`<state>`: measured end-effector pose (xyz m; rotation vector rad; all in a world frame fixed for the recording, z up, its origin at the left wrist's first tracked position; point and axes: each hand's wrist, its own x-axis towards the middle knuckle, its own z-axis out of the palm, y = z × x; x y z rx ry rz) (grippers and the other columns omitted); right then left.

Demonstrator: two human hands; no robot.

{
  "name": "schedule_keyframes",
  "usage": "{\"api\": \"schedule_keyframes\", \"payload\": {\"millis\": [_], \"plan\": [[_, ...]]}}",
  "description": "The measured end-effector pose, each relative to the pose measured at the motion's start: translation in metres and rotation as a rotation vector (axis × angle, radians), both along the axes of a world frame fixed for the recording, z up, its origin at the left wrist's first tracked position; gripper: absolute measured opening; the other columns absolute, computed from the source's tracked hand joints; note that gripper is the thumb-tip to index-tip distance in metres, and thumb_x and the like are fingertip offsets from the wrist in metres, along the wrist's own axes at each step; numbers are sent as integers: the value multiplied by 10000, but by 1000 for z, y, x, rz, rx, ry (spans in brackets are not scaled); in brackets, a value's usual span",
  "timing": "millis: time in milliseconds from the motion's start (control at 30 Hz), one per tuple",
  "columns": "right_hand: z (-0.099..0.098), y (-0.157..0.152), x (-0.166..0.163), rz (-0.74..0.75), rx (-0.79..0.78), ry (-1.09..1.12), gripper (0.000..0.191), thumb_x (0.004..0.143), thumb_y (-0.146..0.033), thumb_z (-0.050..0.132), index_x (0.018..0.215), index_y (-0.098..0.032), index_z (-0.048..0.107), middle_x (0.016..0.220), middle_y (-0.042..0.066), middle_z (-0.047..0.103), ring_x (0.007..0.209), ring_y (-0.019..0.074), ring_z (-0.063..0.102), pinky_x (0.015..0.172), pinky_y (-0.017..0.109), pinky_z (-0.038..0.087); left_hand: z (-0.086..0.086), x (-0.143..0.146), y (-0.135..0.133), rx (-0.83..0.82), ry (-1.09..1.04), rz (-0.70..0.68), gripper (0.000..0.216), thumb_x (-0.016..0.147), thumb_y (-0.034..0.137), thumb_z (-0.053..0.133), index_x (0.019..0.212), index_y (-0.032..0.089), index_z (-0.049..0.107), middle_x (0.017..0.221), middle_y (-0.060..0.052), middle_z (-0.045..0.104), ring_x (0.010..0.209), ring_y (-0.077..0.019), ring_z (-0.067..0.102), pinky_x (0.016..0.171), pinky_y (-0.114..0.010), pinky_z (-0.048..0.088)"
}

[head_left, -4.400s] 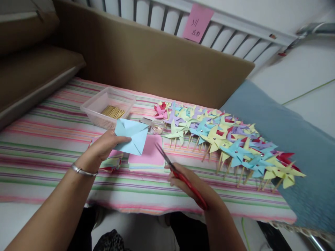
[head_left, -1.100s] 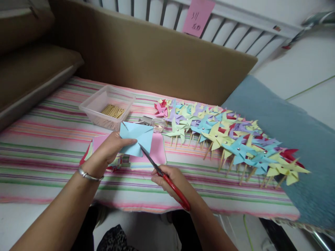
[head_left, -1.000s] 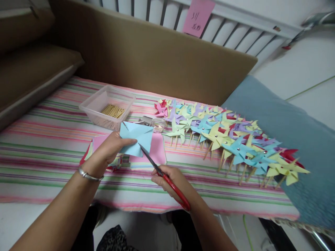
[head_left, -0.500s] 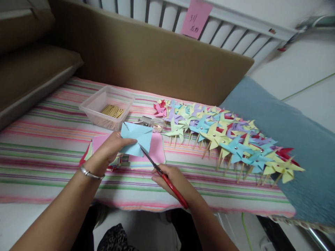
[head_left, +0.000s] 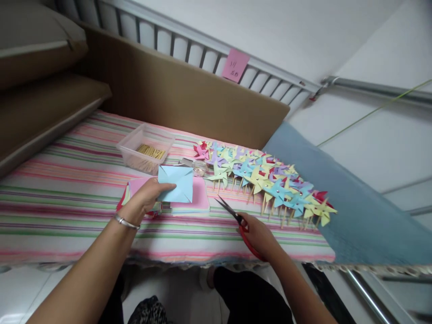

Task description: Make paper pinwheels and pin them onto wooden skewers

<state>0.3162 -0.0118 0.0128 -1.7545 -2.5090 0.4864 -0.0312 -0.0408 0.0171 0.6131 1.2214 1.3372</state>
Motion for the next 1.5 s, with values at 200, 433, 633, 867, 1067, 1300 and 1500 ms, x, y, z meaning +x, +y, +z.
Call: {"api": "schedule_keyframes", "payload": {"millis": [200, 433, 633, 867, 1067, 1300, 1500], "plan": [[-37, 24, 18, 37, 158, -102, 505, 758, -149, 544, 1263, -134, 541, 1161, 152, 637, 1080, 265, 569, 929, 370, 404, -2, -3, -16, 46, -78, -110, 331, 525, 244, 800, 809, 116, 689, 746, -77, 720, 617, -197, 633, 549, -288, 489], [2, -2, -30, -24, 220, 49, 339, 831, -185, 486, 1132, -188, 642, 1125, 109, 670, 1068, 230, 596, 950, 363, 428, 3, 5, -30, 69, 51, -108, 289, 529, 290, 774, 752, 126, 693, 689, -45, 698, 617, -195, 610, 609, -299, 461], [74, -37, -123, 117, 256, 511, 398, 776, -338, 653, 1153, -210, 627, 1179, 91, 644, 1102, 234, 576, 943, 370, 432, 0, 19, -44, 316, 561, -283, 174, 685, 312, 629, 583, 172, 622, 541, 23, 561, 555, -162, 513, 568, -267, 384], [72, -45, -164, 89, 34, 523, 55, 729, -201, 638, 684, -173, 652, 683, -16, 619, 687, 134, 550, 644, 241, 396, 1, 24, -54, 421, 716, -344, 221, 723, 315, 599, 551, 180, 570, 544, 27, 519, 546, -149, 470, 540, -251, 338], [58, -43, -152, -134, -160, 836, 124, 689, -293, 640, 683, -173, 608, 634, -22, 580, 615, 136, 528, 576, 244, 382, 2, 11, -50, 363, 593, -345, 213, 718, 370, 649, 664, 167, 678, 639, -10, 638, 640, -185, 556, 614, -268, 406], [55, -52, -142, -311, -324, 1119, 207, 636, -352, 687, 689, -170, 604, 631, -18, 587, 556, 126, 510, 575, 259, 403, 8, 0, -58, 243, 331, -326, 255, 679, 396, 724, 556, 181, 666, 567, -25, 638, 559, -156, 543, 590, -264, 430], [47, -58, -141, -336, -317, 1176, 234, 636, -379, 685, 711, -175, 602, 653, -5, 607, 604, 149, 534, 608, 274, 425, 3, -5, -70, 197, 121, -283, 201, 665, 361, 757, 707, 168, 719, 684, -59, 700, 638, -166, 617, 704, -300, 495]]}}
